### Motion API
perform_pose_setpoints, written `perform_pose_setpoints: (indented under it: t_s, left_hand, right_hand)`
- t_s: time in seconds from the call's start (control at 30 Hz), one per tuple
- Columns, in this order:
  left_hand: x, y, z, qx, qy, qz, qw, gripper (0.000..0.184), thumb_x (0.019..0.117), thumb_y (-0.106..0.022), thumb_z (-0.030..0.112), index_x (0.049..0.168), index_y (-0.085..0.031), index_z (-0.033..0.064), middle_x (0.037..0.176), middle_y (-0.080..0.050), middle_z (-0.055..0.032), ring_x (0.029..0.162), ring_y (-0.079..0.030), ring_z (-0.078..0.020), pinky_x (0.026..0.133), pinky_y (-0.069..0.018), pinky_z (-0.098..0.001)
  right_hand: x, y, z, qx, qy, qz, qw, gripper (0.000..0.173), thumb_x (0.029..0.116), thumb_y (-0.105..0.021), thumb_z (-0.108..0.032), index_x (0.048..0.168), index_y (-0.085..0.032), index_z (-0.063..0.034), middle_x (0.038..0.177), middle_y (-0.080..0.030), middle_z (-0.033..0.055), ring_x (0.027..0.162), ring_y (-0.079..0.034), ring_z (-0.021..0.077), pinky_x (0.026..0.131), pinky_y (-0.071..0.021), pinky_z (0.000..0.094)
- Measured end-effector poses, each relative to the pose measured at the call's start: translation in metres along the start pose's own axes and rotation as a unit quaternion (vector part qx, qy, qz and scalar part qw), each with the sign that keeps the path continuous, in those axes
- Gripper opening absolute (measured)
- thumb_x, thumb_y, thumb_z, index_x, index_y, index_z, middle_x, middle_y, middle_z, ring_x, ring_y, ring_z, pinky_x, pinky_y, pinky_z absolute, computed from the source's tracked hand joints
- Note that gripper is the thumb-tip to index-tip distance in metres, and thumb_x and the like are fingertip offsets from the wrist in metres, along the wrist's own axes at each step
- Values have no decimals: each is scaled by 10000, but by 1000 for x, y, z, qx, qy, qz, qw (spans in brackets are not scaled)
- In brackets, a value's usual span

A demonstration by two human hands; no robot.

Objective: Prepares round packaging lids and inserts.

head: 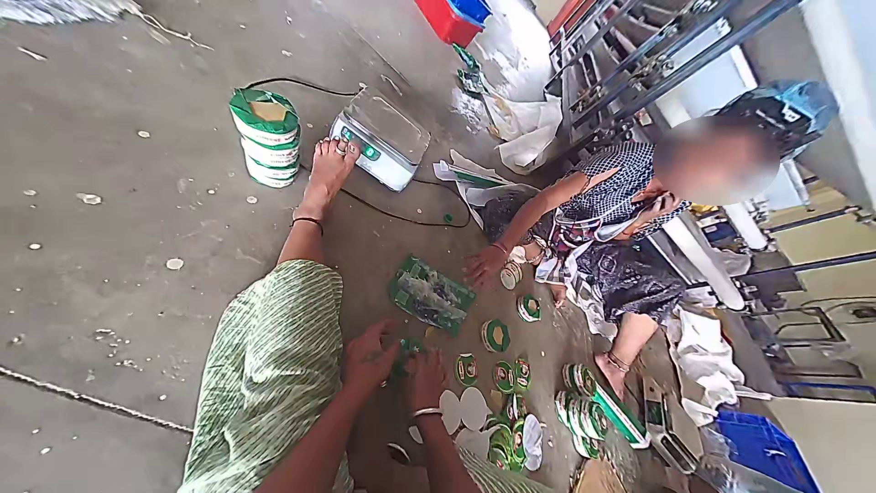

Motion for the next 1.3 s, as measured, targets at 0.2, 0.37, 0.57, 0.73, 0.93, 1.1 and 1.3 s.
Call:
perform_pose_setpoints:
  t_s: [0.2, 0.37, 0.57, 0.73, 0.93, 1.1, 1.3]
  left_hand:
    - [0, -3, 1, 3, 6, -13, 1000, 483, 995, -651, 200, 1451, -542, 85, 1375, -623, -168, 1249, -607, -321, 1081, -436, -525]
    - [0, -1, -1, -11, 2, -3, 1000, 473, 997, -649, 204, 1444, -549, 84, 1370, -626, -168, 1229, -620, -321, 1054, -463, -513]
    - [0, -1, 1, -12, 0, -6, 1000, 468, 1000, -641, 192, 1446, -547, 86, 1364, -627, -167, 1222, -622, -315, 1057, -463, -509]
    - [-1, -4, -1, -6, 10, -17, 1000, 478, 1007, -638, 218, 1456, -534, 91, 1385, -618, -159, 1252, -612, -313, 1074, -459, -507]
    - [0, -2, 0, -27, 0, -7, 1000, 479, 996, -649, 183, 1446, -538, 63, 1379, -615, -181, 1237, -617, -321, 1061, -467, -511]
    - [0, -11, -1, -8, 14, -22, 1000, 478, 998, -648, 159, 1451, -530, 61, 1392, -603, -189, 1234, -621, -326, 1054, -480, -492]
    - [2, -13, -6, 27, 13, -18, 999, 471, 1005, -639, 175, 1451, -532, 66, 1374, -609, -202, 1210, -627, -351, 1038, -477, -532]
  right_hand:
    - [12, -13, 10, -27, -16, -19, 999, 574, 924, -644, -50, 1485, -538, -112, 1652, -291, 220, 1540, -198, 461, 1154, -225, 717]
    - [-2, 6, -2, -16, 3, -6, 1000, 402, 944, -621, -66, 1341, -670, -98, 1619, -364, 213, 1524, -255, 449, 1151, -224, 713]
    - [10, -8, 7, -55, 11, -36, 998, 451, 951, -617, -53, 1398, -622, -110, 1642, -337, 187, 1543, -226, 423, 1167, -214, 699]
    - [4, -6, 8, -39, 39, -6, 998, 427, 936, -607, -18, 1344, -668, -127, 1634, -351, 190, 1534, -240, 437, 1157, -218, 703]
    - [-27, -6, 33, -51, 96, 81, 991, 377, 904, -643, -38, 1252, -733, -150, 1574, -432, 232, 1512, -278, 474, 1127, -208, 752]
    - [-42, -24, 51, -54, 63, 28, 996, 504, 911, -590, 31, 1363, -671, -175, 1605, -386, 229, 1525, -247, 471, 1152, -184, 738]
    - [-35, -17, 55, 16, 31, 10, 999, 496, 941, -588, -6, 1427, -603, -105, 1598, -379, 254, 1515, -268, 471, 1161, -214, 720]
Point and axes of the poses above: each hand's wrist, its own x-axis towards the middle knuckle, its own y-axis out of the back of the hand, z = x × y, the point moved 10 cm from there along x, towards the middle knuckle
